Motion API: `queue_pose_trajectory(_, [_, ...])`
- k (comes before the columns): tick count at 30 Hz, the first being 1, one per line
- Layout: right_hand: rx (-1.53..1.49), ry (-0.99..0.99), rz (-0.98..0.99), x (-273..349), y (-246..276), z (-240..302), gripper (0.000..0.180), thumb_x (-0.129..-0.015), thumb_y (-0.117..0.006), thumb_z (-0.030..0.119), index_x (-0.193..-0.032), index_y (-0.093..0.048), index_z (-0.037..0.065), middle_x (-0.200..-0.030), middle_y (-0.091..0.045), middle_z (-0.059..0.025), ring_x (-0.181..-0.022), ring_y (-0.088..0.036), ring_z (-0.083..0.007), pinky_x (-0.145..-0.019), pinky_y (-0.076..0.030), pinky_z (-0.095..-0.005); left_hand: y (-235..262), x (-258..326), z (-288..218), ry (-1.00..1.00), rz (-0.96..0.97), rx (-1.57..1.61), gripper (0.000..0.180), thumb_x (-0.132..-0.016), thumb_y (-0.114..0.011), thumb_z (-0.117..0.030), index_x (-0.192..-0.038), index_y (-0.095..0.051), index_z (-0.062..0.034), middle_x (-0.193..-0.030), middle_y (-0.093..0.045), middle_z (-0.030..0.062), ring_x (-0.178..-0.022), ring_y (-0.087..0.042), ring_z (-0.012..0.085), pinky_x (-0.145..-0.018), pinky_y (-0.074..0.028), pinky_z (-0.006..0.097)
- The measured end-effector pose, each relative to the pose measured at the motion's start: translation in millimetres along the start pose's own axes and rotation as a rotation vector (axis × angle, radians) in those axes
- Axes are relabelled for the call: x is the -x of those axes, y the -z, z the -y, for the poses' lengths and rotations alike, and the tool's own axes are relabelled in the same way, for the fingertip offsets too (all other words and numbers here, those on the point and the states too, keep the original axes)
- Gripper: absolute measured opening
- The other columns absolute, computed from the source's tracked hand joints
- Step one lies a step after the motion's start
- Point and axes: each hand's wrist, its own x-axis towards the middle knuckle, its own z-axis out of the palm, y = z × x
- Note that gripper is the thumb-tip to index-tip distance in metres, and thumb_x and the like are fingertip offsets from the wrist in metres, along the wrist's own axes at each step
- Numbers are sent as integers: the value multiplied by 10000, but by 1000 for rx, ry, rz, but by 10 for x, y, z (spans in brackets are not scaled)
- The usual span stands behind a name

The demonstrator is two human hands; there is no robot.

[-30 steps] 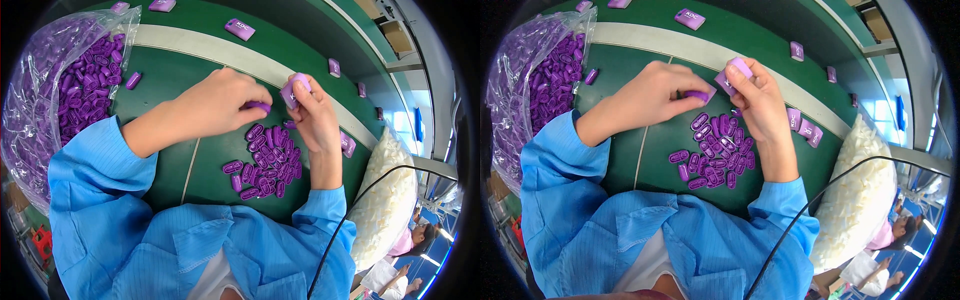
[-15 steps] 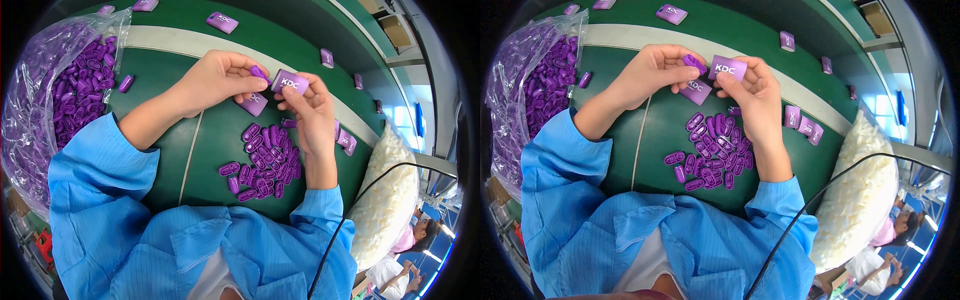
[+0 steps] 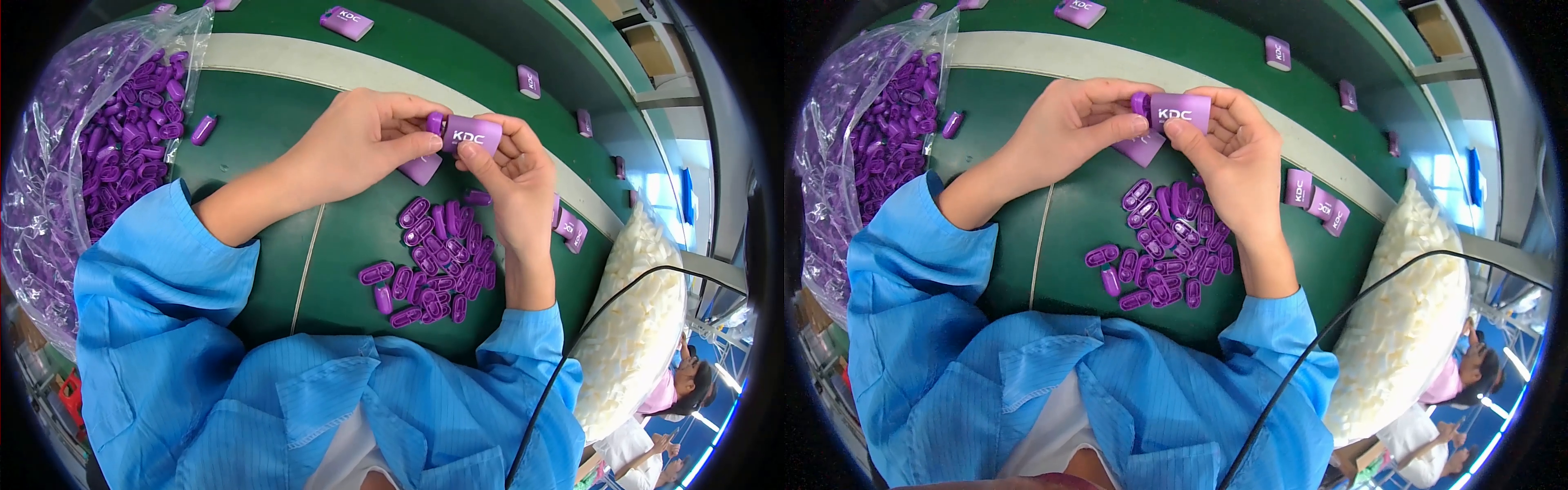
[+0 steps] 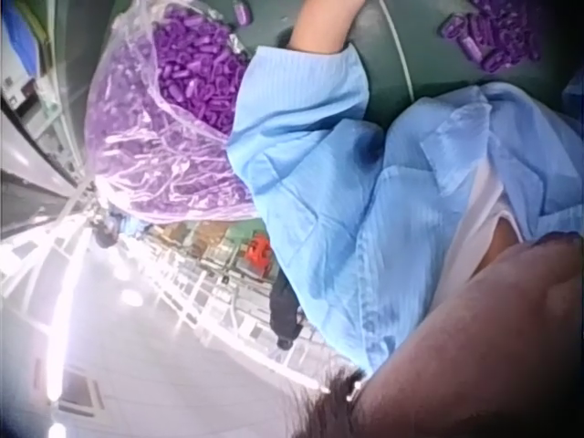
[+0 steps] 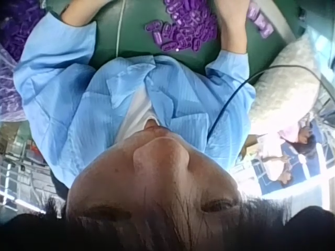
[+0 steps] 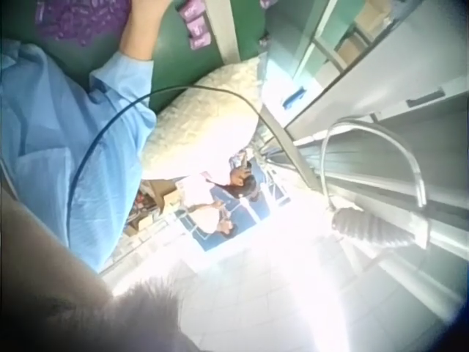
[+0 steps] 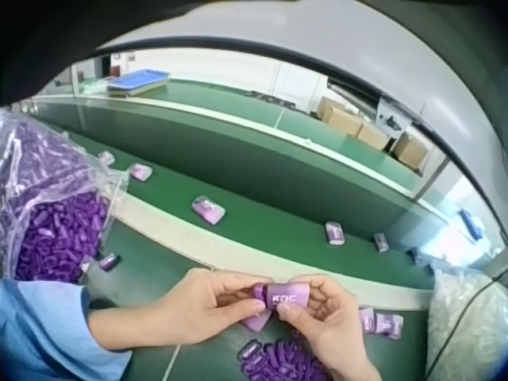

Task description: The person assembles small purple plastic components by hand on a factory production line.

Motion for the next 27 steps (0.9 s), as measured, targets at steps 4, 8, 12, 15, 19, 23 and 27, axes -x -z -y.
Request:
queue_pose_trajectory(4, [-9,-11,5,26,0,12,258,-777,-625,-59,-1016,-529,-42,-930,-617,-102,-854,-595,-121,-768,-493,-222,-41,16,-9,17,-7,-41,322,-866,-546,-44,-1180,-522,26,-974,-630,86,-856,-608,124,-788,-491,248])
queue_pose_trajectory(8, [-6,18,12,56,-13,22,253,-771,-631,-62,-1004,-533,-45,-926,-619,-109,-843,-600,-125,-759,-497,-221,-27,45,-105,10,16,-61,306,-868,-548,-55,-1162,-539,30,-937,-641,89,-826,-616,126,-773,-495,248])
queue_pose_trajectory(12, [-2,-1,7,64,-18,52,248,-759,-644,-64,-984,-541,-47,-898,-627,-116,-796,-614,-135,-722,-515,-229,-14,50,-113,-29,15,-130,288,-866,-551,-59,-1140,-558,28,-875,-658,90,-774,-629,128,-740,-504,244])
queue_pose_trajectory(15, [-43,-17,13,49,-9,53,252,-751,-650,-67,-979,-542,-49,-880,-630,-122,-765,-621,-140,-697,-524,-233,-19,48,-78,-40,-1,-70,284,-864,-556,-66,-1134,-565,23,-862,-663,88,-763,-634,128,-725,-504,240])
queue_pose_trajectory(19, [-77,-19,-5,55,-25,32,245,-758,-648,-54,-979,-541,-55,-871,-631,-131,-736,-623,-141,-677,-529,-234,-88,111,-122,-145,-73,-298,297,-871,-555,-96,-1143,-559,21,-847,-665,79,-756,-636,128,-718,-502,239])
queue_pose_trajectory(23, [-146,-80,8,4,5,63,229,-774,-640,-33,-980,-543,-55,-870,-632,-132,-724,-623,-139,-671,-531,-235,-56,68,-250,-63,-13,-266,308,-880,-543,-111,-1159,-547,21,-886,-659,90,-782,-631,132,-729,-497,244])
queue_pose_trajectory(27, [-97,-84,6,-11,-13,33,222,-787,-633,-14,-988,-546,-49,-869,-634,-129,-706,-628,-144,-658,-535,-233,38,1,-89,7,41,-90,303,-892,-525,-116,-1166,-535,13,-936,-634,103,-819,-611,136,-737,-493,244])
